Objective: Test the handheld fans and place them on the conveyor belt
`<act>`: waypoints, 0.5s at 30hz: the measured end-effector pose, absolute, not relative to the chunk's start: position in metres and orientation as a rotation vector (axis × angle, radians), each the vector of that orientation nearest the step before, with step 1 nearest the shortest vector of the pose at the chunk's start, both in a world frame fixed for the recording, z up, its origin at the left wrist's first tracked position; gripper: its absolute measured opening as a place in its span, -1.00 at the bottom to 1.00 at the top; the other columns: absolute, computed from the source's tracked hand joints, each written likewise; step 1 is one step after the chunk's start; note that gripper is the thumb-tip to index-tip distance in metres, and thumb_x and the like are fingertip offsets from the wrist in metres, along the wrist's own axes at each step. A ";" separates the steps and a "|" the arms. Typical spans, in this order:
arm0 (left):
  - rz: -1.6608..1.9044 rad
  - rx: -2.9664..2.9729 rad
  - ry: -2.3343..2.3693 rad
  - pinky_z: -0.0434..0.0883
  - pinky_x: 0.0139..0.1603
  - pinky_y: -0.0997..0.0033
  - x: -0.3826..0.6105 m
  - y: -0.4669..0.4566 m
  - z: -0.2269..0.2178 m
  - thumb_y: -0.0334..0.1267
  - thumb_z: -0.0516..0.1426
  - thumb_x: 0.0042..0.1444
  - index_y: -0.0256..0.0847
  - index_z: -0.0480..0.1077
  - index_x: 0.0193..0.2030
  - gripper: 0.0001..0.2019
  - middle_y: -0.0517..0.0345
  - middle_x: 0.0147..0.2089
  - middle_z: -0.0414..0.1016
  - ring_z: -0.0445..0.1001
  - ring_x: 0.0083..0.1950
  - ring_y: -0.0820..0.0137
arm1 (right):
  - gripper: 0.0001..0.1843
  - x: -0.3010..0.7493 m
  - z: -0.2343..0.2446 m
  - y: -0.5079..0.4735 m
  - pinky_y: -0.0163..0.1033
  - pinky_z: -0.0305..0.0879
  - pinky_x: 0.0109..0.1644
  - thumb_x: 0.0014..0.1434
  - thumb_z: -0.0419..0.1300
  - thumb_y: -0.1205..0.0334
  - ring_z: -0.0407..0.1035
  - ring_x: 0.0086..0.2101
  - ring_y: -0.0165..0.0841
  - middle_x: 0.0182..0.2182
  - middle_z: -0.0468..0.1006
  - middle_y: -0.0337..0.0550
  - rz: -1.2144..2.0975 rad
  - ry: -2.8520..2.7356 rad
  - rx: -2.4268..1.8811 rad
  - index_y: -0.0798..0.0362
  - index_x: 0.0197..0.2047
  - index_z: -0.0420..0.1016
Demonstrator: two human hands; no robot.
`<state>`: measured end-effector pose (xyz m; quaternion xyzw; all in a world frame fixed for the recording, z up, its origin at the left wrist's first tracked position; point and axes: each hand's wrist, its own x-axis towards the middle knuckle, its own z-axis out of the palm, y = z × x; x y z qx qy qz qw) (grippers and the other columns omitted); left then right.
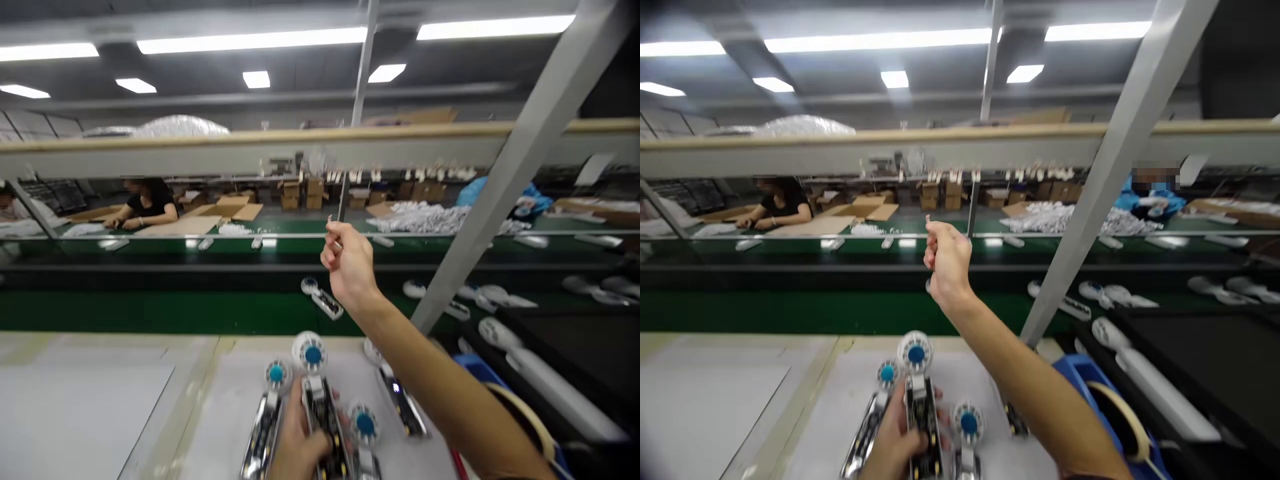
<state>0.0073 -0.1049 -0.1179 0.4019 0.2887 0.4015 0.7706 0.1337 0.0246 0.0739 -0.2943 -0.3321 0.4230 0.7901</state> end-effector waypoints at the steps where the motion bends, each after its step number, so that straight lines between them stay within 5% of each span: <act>1: 0.892 0.828 0.636 0.51 -0.14 0.26 0.005 -0.108 -0.120 -0.46 0.21 -0.01 -0.15 0.24 0.16 -0.44 0.02 -0.03 0.53 0.58 -0.22 0.32 | -0.85 0.134 0.065 0.010 -0.38 -0.09 -0.65 -0.07 0.30 0.26 0.07 -0.69 -0.59 -0.62 0.31 -0.40 0.929 -0.804 -0.683 0.07 -0.52 0.40; 8: 0.982 0.805 0.579 0.53 -0.18 0.26 -0.004 -0.102 -0.112 -0.50 0.17 -0.10 -0.14 0.25 0.07 -0.46 0.04 0.02 0.52 0.61 -0.19 0.28 | -0.84 0.153 0.036 -0.109 -0.36 0.10 -0.52 0.15 0.23 0.26 0.24 -0.56 -0.50 -0.58 0.40 -0.34 0.683 -1.564 -1.305 0.03 -0.46 0.46; 15: 1.013 0.881 0.541 0.55 -0.05 0.23 -0.008 -0.105 -0.106 -0.50 0.19 -0.06 -0.13 0.28 0.06 -0.50 0.04 0.14 0.47 0.55 0.08 0.19 | -0.79 0.149 -0.029 -0.158 -0.26 0.25 -0.28 0.32 0.07 0.22 0.41 -0.27 -0.34 -0.32 0.47 -0.22 0.947 -1.745 -1.648 -0.01 -0.38 0.35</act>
